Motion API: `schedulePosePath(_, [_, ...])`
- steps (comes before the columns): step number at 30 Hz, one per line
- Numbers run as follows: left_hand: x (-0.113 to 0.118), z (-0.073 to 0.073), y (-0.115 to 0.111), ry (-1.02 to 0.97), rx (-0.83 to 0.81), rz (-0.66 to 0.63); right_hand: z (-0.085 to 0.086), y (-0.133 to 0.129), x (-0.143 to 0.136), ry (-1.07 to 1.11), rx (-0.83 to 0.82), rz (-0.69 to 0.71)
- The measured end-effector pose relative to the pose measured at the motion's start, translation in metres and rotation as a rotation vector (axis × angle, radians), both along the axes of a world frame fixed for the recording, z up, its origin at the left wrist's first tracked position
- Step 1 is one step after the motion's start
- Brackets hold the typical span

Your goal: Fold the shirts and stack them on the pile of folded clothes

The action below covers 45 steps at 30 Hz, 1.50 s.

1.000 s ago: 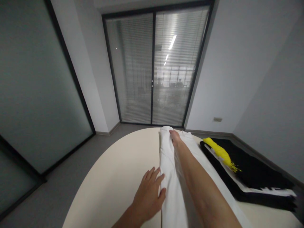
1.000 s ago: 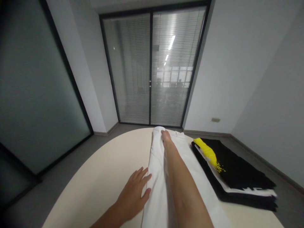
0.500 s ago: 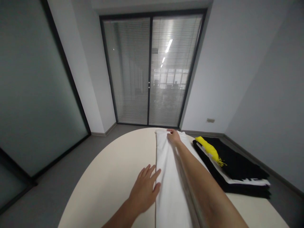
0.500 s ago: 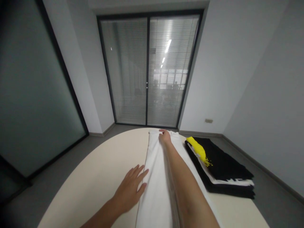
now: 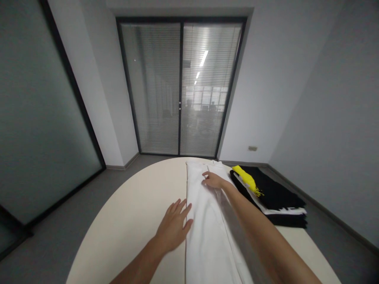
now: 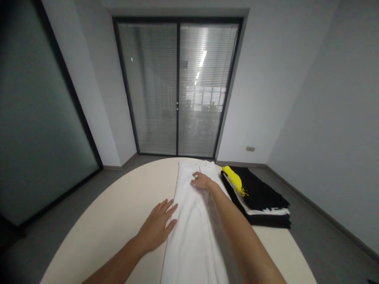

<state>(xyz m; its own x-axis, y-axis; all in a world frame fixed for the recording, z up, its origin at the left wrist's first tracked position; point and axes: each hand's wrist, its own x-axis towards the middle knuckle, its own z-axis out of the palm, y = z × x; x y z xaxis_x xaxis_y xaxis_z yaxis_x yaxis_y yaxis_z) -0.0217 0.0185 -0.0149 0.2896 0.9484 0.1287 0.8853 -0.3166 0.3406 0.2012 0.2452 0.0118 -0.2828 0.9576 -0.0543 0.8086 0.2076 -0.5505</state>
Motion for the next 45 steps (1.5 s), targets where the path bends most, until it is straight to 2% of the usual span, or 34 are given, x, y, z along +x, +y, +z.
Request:
schedulePosePath(3, [-0.001,-0.002,-0.001,-0.003,0.008,-0.004,0.004,-0.017,0.001,-0.023,0.032,0.033])
schedulePosePath(7, [-0.001,-0.002,-0.002,-0.003,0.011,-0.007,0.007,-0.036,0.004,-0.047,0.137,-0.003])
schedulePosePath(10, [-0.001,-0.002,-0.002,-0.002,0.020,-0.007,0.004,-0.050,0.010,-0.065,0.157,-0.011])
schedulePosePath(16, [-0.001,-0.004,-0.002,0.008,0.037,-0.013,-0.003,-0.074,0.020,-0.063,0.195,0.065])
schedulePosePath(25, [-0.001,-0.005,0.001,0.032,0.052,-0.007,-0.001,-0.109,0.034,-0.117,0.330,-0.008])
schedulePosePath(27, [0.000,-0.002,-0.002,0.036,0.057,-0.012,-0.005,-0.119,0.041,-0.150,0.325,-0.006])
schedulePosePath(30, [0.003,0.005,-0.009,0.036,0.070,-0.061,-0.015,-0.129,0.046,-0.223,0.217,0.057])
schedulePosePath(35, [0.010,0.014,-0.019,0.066,0.022,-0.219,-0.028,-0.134,0.042,-0.277,0.166,0.072])
schedulePosePath(39, [0.006,0.016,-0.014,0.091,0.001,-0.177,-0.026,-0.132,0.034,-0.285,0.152,0.074])
schedulePosePath(45, [-0.020,0.015,0.006,0.123,-0.001,-0.115,-0.022,-0.116,0.007,-0.294,0.137,0.061])
